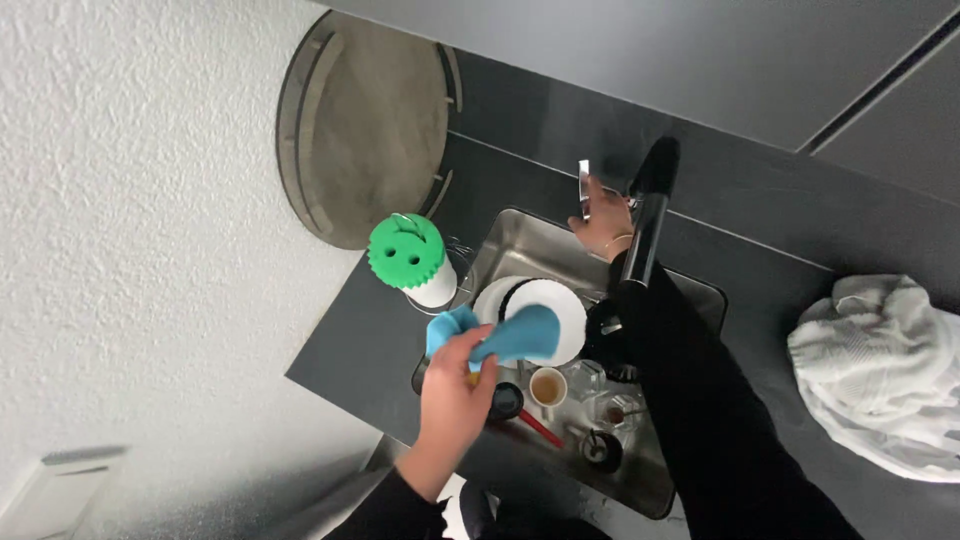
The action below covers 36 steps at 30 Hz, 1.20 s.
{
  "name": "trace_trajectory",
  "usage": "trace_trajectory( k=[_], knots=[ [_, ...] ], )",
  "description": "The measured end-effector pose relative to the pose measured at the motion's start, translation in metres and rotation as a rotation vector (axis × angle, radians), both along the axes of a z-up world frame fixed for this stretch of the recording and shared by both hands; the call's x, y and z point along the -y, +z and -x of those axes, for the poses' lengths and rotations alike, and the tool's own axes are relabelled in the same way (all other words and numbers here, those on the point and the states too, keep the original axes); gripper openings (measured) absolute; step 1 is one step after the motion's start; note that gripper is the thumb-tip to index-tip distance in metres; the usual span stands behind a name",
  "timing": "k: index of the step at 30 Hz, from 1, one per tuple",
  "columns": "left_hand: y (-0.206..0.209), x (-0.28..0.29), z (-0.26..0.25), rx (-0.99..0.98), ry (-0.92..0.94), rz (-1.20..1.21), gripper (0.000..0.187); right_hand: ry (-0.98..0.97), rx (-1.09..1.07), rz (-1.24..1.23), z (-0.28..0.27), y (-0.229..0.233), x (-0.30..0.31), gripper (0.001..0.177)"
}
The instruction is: Clean a dining table by wiping it with a sponge and then a cloth
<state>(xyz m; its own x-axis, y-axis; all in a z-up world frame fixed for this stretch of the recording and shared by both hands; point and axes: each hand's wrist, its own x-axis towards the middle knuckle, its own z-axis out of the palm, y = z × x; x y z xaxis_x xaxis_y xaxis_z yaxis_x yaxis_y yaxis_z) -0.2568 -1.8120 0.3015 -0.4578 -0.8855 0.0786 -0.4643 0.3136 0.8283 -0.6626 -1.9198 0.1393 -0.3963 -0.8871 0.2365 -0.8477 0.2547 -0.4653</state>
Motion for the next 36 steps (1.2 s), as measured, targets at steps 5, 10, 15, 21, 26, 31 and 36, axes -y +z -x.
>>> trace_trajectory(
  k=[5,10,15,21,26,31,36],
  knots=[
    [-0.017,-0.001,0.017,-0.006,-0.082,0.197,0.032,0.051,-0.116,-0.141,-0.002,-0.005,-0.006,0.108],
    [-0.022,-0.003,0.034,-0.087,-0.084,0.16,0.031,0.048,-0.208,-0.205,0.008,-0.019,-0.009,0.101],
    [-0.022,-0.004,0.05,-0.097,-0.087,-0.002,0.028,0.086,-0.19,-0.191,0.009,-0.018,-0.011,0.103],
    [-0.064,0.011,0.092,-0.135,-0.097,-0.163,0.021,0.237,0.082,0.069,0.003,-0.009,-0.035,0.088],
    [-0.093,0.037,0.145,-0.165,-0.229,-0.168,0.021,0.456,1.322,0.169,-0.041,0.009,-0.117,0.072],
    [-0.172,0.059,0.222,-0.191,-0.371,-0.325,0.027,-0.22,0.768,-0.372,0.001,-0.076,-0.155,0.064],
    [-0.149,0.065,0.24,-0.124,-0.409,-0.193,0.027,-0.07,0.973,0.038,-0.02,-0.001,-0.203,0.031]
  ],
)
